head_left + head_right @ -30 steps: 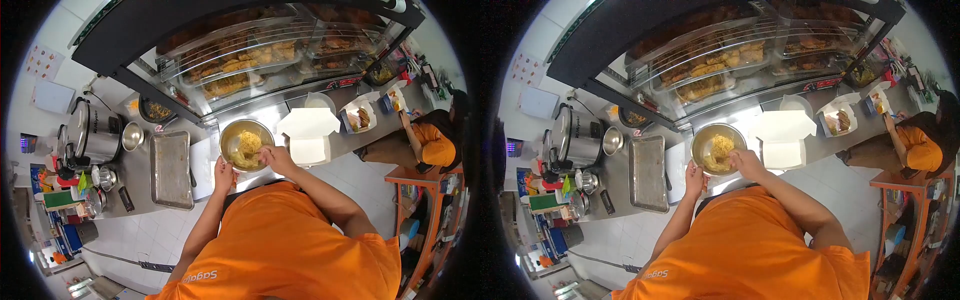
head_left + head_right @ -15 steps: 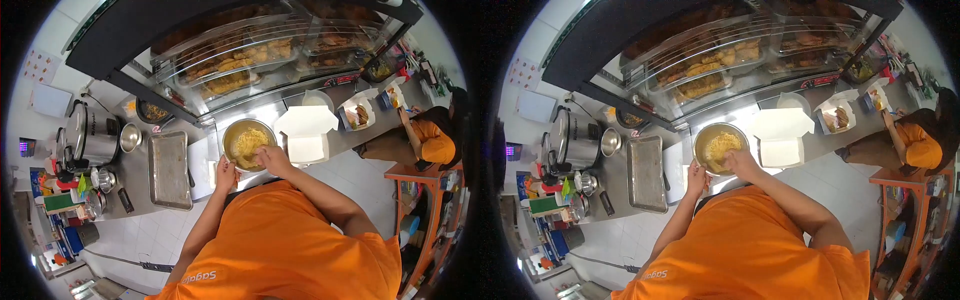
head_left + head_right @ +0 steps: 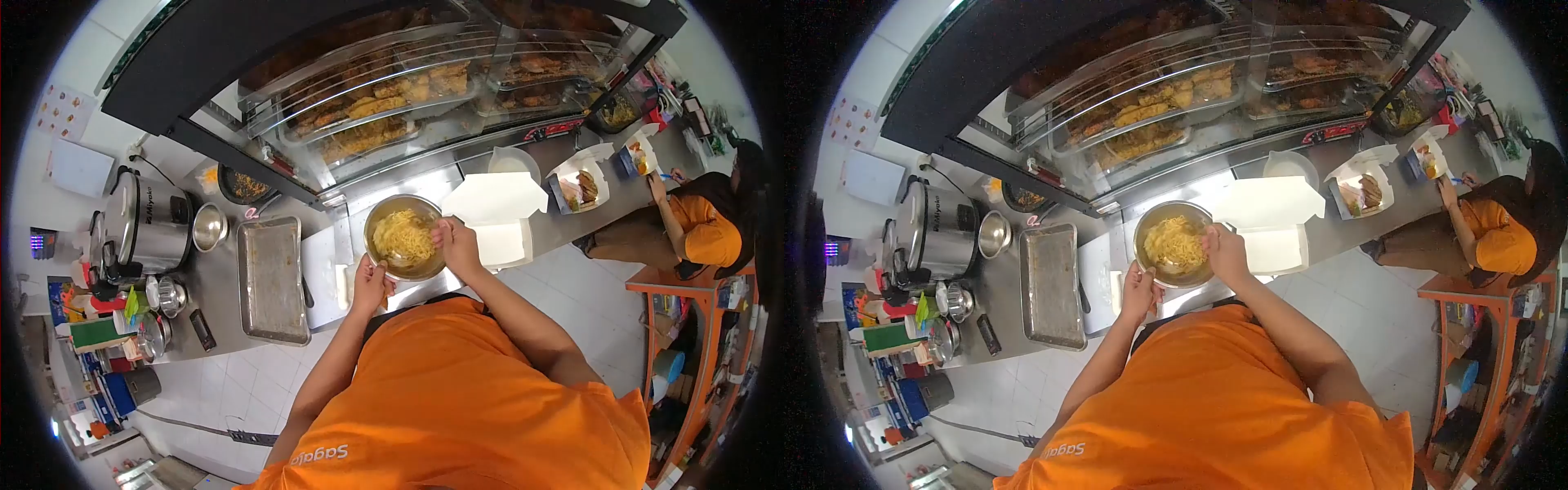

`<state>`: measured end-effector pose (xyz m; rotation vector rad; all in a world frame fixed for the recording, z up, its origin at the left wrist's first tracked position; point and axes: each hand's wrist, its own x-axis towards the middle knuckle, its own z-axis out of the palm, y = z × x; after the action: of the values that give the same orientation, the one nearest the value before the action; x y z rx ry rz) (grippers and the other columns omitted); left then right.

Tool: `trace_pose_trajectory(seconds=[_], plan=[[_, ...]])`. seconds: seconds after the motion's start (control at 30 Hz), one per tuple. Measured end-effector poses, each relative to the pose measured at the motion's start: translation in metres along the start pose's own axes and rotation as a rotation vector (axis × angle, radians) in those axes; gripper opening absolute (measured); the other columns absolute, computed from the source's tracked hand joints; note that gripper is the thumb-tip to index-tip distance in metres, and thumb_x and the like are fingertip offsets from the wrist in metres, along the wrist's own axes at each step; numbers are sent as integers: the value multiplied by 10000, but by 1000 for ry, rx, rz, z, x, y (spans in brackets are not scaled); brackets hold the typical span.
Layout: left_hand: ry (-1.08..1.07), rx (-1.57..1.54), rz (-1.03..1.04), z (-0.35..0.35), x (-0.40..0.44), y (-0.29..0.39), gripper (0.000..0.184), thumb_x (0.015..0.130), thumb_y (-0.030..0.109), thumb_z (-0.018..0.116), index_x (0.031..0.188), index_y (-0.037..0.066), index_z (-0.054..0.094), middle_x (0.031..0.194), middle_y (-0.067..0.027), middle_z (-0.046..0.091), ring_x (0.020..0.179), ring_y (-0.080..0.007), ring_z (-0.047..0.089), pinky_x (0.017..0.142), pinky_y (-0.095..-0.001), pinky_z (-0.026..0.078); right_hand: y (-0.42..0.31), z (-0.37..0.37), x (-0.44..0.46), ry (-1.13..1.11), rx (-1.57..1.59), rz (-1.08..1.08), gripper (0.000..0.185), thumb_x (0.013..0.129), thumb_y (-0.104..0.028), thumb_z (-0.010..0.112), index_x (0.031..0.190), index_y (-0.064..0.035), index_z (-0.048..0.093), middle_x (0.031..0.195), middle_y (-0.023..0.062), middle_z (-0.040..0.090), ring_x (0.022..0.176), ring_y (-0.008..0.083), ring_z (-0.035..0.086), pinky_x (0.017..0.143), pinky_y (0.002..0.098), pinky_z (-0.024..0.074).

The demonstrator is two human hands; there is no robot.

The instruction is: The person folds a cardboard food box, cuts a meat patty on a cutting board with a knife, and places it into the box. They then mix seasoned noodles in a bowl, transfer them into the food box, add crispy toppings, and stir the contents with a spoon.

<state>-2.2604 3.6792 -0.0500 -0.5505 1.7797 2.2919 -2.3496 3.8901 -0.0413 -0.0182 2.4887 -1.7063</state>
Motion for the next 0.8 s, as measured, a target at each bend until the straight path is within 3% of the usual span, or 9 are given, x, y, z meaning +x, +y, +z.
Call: trace_pose_trajectory(seconds=[0.1,0.13,0.27,0.37,0.47,0.6,0.7,0.73,0.8], plan=[[-6,-5,-18,-1,0,1,122,1033,111,424,1131,44,453,675,-90,621,410,-124,530,430,-258,467,-2,-3,-24,-226,-134,-346,271,1025,-163,443,1033,24,639,788,156,694,684,264,680,653,378,544],[-11,-6,-17,-2,0,0,127,1033,114,427,1137,44,453,676,-90,621,414,-126,534,432,-260,470,-9,-3,-29,-366,23,-192,283,1029,-191,444,1023,8,645,778,166,683,697,302,675,658,405,534],[-44,9,-34,-2,-2,5,148,1034,122,439,1159,45,450,679,-98,625,429,-133,546,437,-267,480,13,-6,-3,-144,-77,-174,275,1025,-192,451,1030,6,643,795,168,686,728,353,666,708,403,539],[-74,13,-53,-6,-1,6,158,1034,125,443,1171,48,450,686,-104,631,444,-137,556,441,-269,485,-9,-11,-7,-383,1,-383,272,1014,-196,467,1005,12,643,812,193,679,714,363,661,674,421,538],[-87,53,-59,-7,0,11,164,1030,128,451,1175,51,453,706,-98,640,442,-131,546,475,-264,485,9,-16,23,-7,-175,-838,256,1001,-197,481,991,2,642,812,215,663,693,385,649,639,442,530],[-46,-4,-15,-5,4,6,168,1030,130,449,1177,49,454,720,-99,646,439,-128,539,522,-271,496,-10,-40,-14,-302,-406,-332,240,1000,-120,454,983,48,624,807,201,689,654,344,659,639,396,545],[-62,-48,-22,2,2,0,150,1036,133,437,1159,48,454,731,-118,646,469,-152,576,507,-281,511,-17,-19,-37,-309,148,75,265,1013,-122,434,963,62,619,750,185,670,648,286,664,627,368,539],[-73,-43,-11,3,2,-2,149,1037,129,433,1158,46,452,737,-121,648,469,-153,576,515,-290,514,-9,-7,-32,-207,322,119,296,1030,-149,413,966,51,622,731,165,664,651,232,665,625,344,537],[-48,23,-37,6,-3,3,151,1040,131,431,1164,47,448,737,-122,647,468,-154,575,517,-293,515,2,-11,-18,-8,115,-33,300,1034,-154,409,1003,47,630,762,155,684,658,219,668,634,335,543]])
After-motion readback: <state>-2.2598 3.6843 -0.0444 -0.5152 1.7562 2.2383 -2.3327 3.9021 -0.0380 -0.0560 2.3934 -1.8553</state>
